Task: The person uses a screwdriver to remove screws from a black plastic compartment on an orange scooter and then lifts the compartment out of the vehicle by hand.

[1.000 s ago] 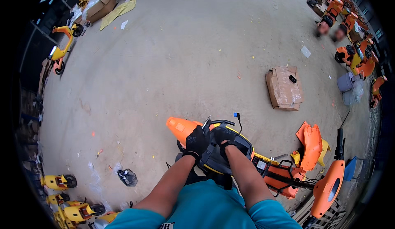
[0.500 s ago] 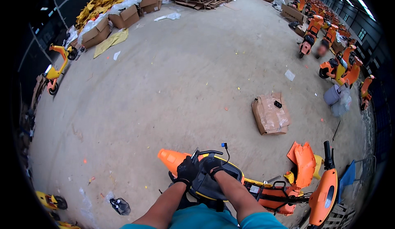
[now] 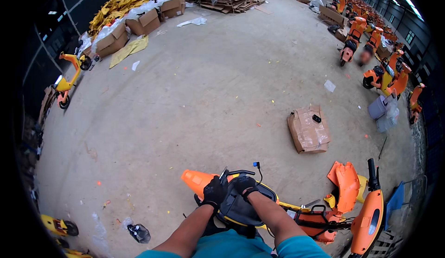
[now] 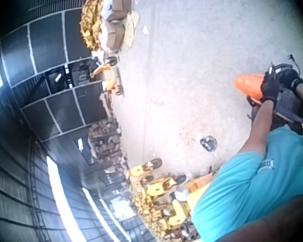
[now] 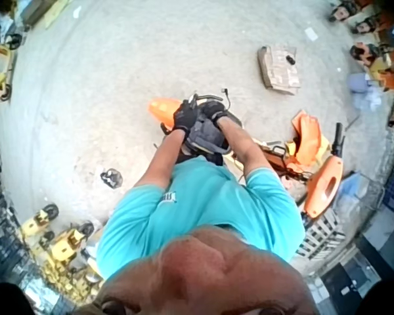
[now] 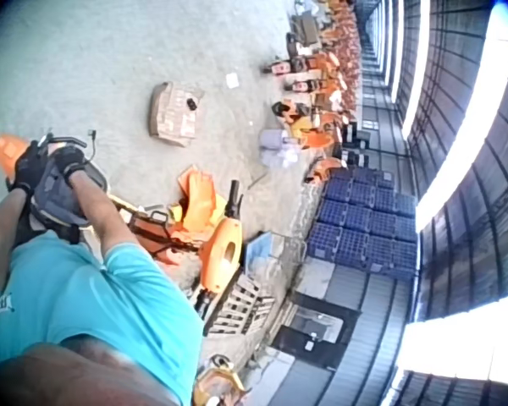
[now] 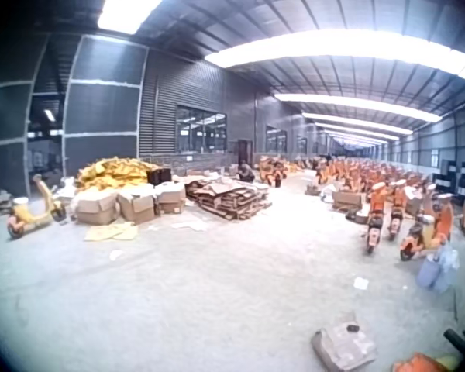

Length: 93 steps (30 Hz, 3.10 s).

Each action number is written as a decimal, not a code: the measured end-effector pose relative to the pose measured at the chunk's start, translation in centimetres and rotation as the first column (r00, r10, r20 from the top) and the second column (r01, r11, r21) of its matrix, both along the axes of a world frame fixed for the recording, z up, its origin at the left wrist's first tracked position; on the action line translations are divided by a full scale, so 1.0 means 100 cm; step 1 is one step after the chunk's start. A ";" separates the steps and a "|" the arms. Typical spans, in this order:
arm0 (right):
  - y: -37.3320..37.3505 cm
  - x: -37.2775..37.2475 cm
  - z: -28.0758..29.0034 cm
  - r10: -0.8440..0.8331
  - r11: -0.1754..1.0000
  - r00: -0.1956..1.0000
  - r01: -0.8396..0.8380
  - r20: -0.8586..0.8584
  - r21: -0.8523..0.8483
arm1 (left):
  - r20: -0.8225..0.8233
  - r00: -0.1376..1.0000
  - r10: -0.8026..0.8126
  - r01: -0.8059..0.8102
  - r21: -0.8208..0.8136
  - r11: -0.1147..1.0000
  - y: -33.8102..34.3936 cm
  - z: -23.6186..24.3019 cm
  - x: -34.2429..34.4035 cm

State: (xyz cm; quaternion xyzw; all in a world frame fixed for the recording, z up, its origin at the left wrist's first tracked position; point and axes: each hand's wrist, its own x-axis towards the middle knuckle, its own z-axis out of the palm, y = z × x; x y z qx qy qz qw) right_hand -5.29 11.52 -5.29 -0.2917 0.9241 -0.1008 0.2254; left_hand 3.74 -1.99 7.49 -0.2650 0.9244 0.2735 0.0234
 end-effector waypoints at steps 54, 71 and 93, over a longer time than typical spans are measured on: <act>0.003 -0.001 -0.037 -0.103 0.987 0.995 0.100 0.017 0.129 | 0.057 0.998 -0.023 0.028 -0.091 0.995 0.001 -0.007 0.000; 0.003 0.008 -0.002 0.211 0.965 0.945 -0.242 -0.248 -0.100 | 0.028 0.999 0.022 -0.020 -0.059 0.998 -0.001 0.001 0.002; -0.001 -0.016 0.022 -0.078 0.994 0.946 0.050 0.315 0.097 | -0.027 1.000 -0.015 0.014 -0.029 0.999 0.000 -0.001 -0.001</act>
